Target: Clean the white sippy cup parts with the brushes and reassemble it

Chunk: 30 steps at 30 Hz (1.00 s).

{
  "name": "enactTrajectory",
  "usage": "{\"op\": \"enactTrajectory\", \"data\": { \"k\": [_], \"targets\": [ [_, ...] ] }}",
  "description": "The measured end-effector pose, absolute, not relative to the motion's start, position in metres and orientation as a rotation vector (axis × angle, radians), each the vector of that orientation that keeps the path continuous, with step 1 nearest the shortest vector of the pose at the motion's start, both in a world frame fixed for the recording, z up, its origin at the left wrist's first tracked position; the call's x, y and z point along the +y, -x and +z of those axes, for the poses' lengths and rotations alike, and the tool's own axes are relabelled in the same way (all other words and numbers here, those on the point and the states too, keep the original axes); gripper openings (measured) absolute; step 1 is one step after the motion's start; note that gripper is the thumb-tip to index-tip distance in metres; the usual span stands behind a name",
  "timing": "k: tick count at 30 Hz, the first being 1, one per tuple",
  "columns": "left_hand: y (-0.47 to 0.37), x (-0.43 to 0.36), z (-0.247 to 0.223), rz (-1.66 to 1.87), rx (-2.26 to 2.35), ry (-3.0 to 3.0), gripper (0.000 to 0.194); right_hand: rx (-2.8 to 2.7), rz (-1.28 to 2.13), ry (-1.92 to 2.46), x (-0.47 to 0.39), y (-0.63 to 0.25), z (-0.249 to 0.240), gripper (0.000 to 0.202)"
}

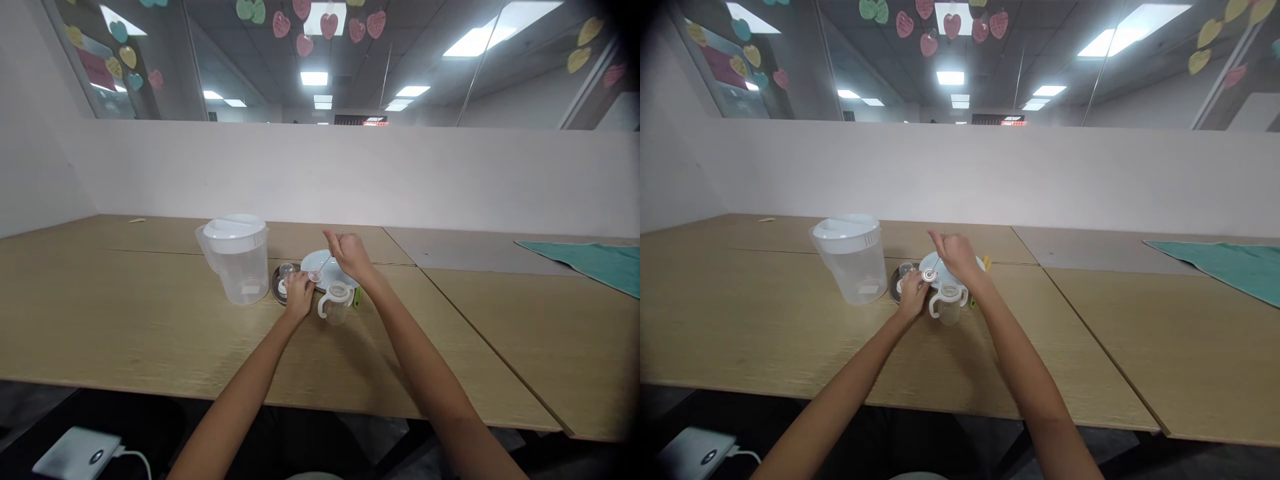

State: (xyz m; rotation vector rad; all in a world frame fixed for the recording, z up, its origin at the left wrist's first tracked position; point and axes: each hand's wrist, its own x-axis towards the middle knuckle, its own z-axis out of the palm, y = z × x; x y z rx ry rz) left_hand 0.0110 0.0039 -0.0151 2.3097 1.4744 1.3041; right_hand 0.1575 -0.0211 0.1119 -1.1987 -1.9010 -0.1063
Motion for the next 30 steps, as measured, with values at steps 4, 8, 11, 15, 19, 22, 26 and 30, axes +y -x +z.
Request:
{"op": "enactTrajectory", "data": {
  "k": [4,8,11,15,19,22,26,30],
  "targets": [
    [-0.011,0.004,-0.015,1.295,1.484,-2.316,0.028,-1.941,-0.196,1.248,-0.026,-0.154,0.115,0.064],
    [-0.012,0.002,-0.014,1.335,1.486,-2.321,0.028,-1.976,-0.294,1.264,-0.031,-0.149,0.115,0.061],
    [-0.012,0.002,-0.015,1.346,1.471,-2.327,0.028,-2.006,-0.294,1.242,-0.035,-0.147,0.117,0.061],
    [-0.011,0.004,-0.017,1.355,1.448,-2.343,0.026,-2.054,-0.254,1.221,-0.040,-0.144,0.118,0.060],
    [-0.010,0.006,-0.020,1.356,1.440,-2.363,0.025,-2.134,-0.330,1.202,-0.038,-0.144,0.114,0.054],
    [-0.011,0.006,-0.020,1.356,1.439,-2.368,0.025,-2.143,-0.483,1.226,-0.032,-0.147,0.108,0.046],
    [-0.012,0.004,-0.018,1.353,1.453,-2.376,0.025,-2.099,-0.665,1.289,-0.029,-0.148,0.106,0.041],
    [-0.013,0.004,-0.017,1.345,1.448,-2.385,0.025,-2.107,-0.674,1.259,-0.032,-0.146,0.107,0.036]
  ]
}}
